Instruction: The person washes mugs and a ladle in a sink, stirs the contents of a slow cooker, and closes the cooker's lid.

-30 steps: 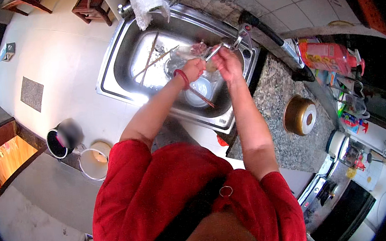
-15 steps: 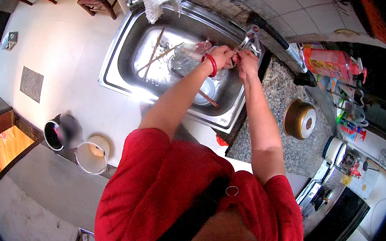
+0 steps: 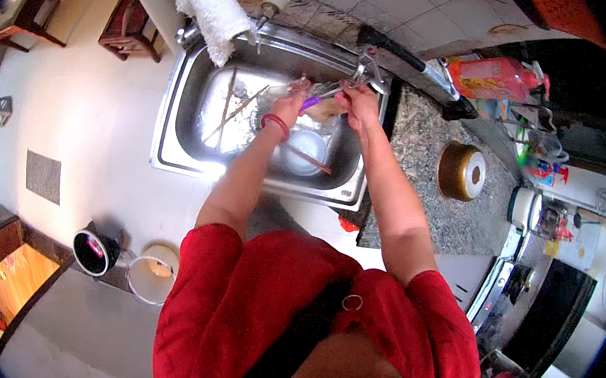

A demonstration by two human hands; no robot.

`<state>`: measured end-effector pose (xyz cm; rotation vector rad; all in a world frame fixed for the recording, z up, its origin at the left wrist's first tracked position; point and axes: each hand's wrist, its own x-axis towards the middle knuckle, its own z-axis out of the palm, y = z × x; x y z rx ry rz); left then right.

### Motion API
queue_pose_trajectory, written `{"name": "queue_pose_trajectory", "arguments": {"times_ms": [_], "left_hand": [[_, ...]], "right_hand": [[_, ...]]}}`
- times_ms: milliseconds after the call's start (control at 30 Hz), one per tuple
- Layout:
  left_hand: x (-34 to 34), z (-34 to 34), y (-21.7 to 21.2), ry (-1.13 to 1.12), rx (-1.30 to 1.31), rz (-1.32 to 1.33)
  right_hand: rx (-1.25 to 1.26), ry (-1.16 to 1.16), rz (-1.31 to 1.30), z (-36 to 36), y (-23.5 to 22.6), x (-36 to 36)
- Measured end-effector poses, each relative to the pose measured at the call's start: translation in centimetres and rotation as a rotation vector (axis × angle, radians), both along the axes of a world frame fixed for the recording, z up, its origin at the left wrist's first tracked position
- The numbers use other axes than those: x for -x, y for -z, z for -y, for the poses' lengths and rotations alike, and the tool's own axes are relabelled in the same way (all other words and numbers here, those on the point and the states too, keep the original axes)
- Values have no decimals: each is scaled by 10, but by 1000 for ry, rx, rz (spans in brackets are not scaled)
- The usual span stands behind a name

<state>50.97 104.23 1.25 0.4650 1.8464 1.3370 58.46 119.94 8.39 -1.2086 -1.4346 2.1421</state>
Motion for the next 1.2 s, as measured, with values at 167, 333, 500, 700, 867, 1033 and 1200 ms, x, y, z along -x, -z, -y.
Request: {"name": "queue_pose_trajectory", "arguments": {"times_ms": [167,333,500,700,867,1033,1200], "left_hand": [[4,-43,17,461,213,-874],[-17,-89,7,388,-362,-33],[-8,-52,-11,425,-295,-198],[-14,-11,-3,394,-215,-200],[-6,50,-14,297,-84,-215],[9,90,-3,307,8,-198],[17,114,12,214,-18,-106]], "right_hand": [[-51,46,56,0,-19,-14],[-260,-58,92,-2,-27,-34],[-436,-34,137,8,-46,-40],[-1118,-164,322,22,-104,-79],[-1040,-103,348,38,-166,-87],[-905,129,-295,34,-325,-93],[-1279,257,-462,32,-465,-110]]}}
